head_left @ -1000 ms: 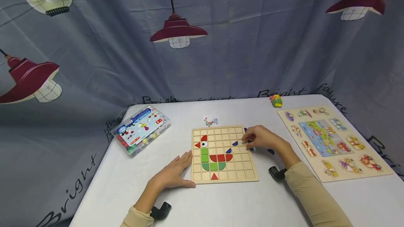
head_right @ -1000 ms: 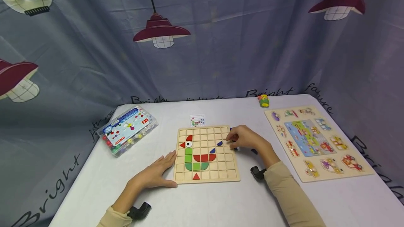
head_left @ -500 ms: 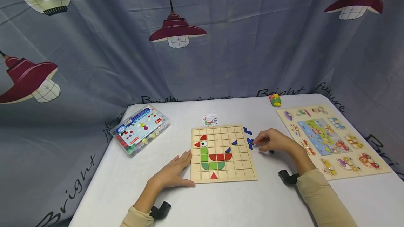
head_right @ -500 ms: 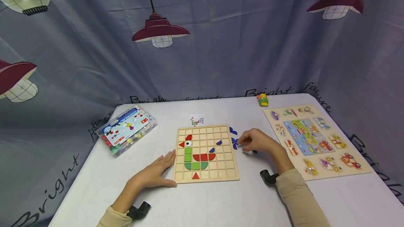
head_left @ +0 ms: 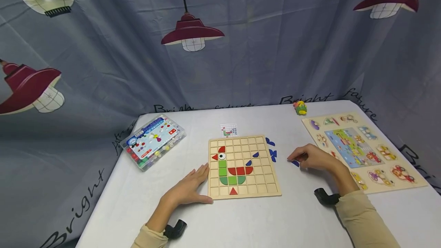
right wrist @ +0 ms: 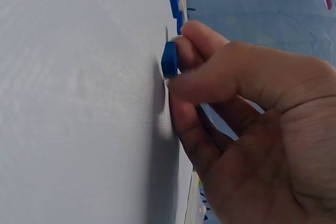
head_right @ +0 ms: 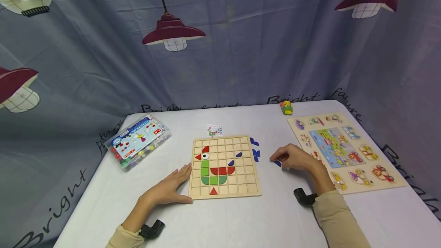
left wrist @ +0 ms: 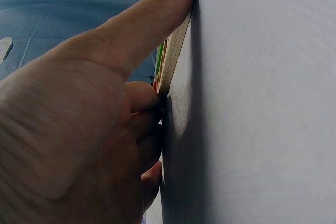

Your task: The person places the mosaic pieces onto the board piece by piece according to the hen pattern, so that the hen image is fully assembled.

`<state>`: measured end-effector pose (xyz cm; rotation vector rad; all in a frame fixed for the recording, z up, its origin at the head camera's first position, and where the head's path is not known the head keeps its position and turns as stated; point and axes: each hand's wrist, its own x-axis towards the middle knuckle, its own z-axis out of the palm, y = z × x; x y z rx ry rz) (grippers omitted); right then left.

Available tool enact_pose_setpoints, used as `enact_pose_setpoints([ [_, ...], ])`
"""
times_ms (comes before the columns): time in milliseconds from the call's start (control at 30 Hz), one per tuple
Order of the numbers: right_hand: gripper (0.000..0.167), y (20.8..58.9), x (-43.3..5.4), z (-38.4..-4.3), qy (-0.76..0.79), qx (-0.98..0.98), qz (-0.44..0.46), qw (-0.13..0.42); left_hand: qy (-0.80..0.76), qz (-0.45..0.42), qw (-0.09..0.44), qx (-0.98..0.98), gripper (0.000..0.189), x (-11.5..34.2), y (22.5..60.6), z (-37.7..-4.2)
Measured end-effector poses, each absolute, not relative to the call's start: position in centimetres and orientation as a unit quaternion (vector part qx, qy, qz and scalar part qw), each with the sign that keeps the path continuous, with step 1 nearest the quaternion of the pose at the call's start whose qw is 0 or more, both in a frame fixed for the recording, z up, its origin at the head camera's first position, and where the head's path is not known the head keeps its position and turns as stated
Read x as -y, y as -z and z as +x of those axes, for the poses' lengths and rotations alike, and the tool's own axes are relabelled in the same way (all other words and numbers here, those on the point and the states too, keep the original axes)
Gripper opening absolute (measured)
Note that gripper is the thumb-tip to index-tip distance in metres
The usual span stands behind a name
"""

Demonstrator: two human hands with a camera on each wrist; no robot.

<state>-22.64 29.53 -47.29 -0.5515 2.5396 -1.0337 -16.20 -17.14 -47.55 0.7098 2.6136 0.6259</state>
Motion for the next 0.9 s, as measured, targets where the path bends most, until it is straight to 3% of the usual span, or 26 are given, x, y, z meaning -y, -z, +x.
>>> enact_pose_setpoints([
  [233,0.025,47.2,-29.6,-22.8,0.360,-0.897,-0.193,0.167,-0.221,0.252,0.179,-0.925,0.113,17.1,47.6,-16.4],
  [900,0.020,47.4,-28.4,-22.3,0.318,-0.912,-0.215,0.146,-0.216,0.247,0.179,-0.928,0.114,17.2,47.9,-16.3],
])
